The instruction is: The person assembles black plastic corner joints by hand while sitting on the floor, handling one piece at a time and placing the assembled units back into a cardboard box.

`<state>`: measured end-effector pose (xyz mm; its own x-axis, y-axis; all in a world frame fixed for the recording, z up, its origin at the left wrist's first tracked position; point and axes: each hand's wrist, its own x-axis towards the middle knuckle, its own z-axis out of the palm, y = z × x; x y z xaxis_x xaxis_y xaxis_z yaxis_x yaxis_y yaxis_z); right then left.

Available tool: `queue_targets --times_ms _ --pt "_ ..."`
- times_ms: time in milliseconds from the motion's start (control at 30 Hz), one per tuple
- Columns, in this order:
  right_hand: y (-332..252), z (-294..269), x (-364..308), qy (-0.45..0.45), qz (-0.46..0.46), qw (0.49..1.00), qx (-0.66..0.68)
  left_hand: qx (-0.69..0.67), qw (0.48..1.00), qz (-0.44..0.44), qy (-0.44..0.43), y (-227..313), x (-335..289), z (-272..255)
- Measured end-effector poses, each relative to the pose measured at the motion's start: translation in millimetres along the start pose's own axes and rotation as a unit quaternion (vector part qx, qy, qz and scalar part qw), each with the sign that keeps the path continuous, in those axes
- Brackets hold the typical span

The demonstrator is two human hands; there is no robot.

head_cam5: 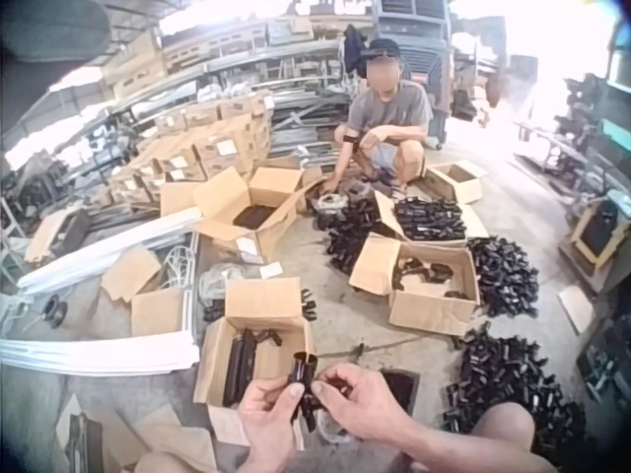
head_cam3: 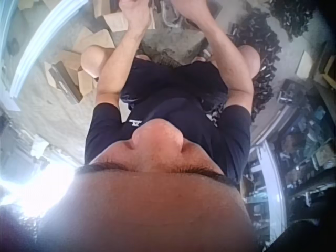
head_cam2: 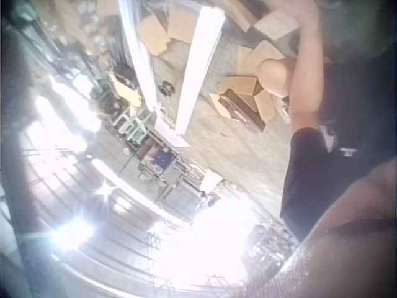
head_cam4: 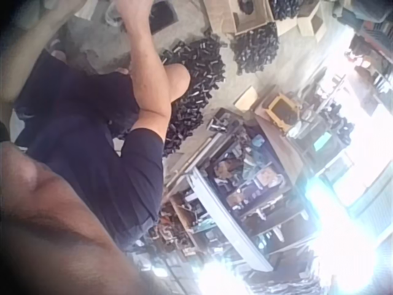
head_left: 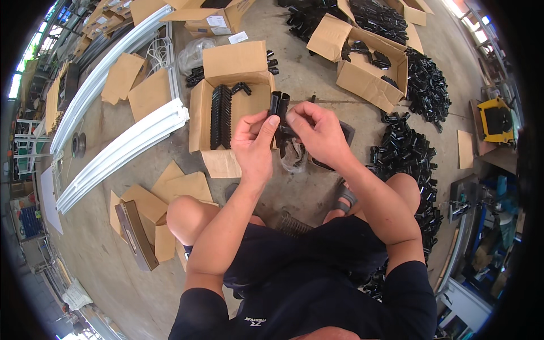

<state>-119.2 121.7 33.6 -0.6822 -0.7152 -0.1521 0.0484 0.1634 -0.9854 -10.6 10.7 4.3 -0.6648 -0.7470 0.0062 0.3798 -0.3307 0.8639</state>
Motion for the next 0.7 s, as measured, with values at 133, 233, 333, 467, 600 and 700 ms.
queue_targets --times_ms 133,233,333,467,600,700 --pt "0 3 -1 0.003 -0.079 0.997 -0.005 -0.042 0.997 -0.043 0.045 -3 5 -4" --pt "6 3 -4 -0.037 -0.081 0.991 -0.096 -0.028 0.994 -0.094 0.056 -1 7 -7" --pt "-4 6 -5 -0.024 -0.041 0.991 -0.121 -0.071 0.988 -0.13 0.045 -6 9 -13" --pt "7 -11 11 0.004 0.071 0.996 0.046 -0.108 0.973 -0.198 -0.047 13 11 -7" --pt "1 -31 17 -0.025 0.115 0.981 0.153 0.003 0.964 -0.131 -0.23 30 7 -8" --pt "-11 -36 14 -0.037 0.152 0.958 0.242 0.123 0.94 -0.062 -0.312 38 8 -6"
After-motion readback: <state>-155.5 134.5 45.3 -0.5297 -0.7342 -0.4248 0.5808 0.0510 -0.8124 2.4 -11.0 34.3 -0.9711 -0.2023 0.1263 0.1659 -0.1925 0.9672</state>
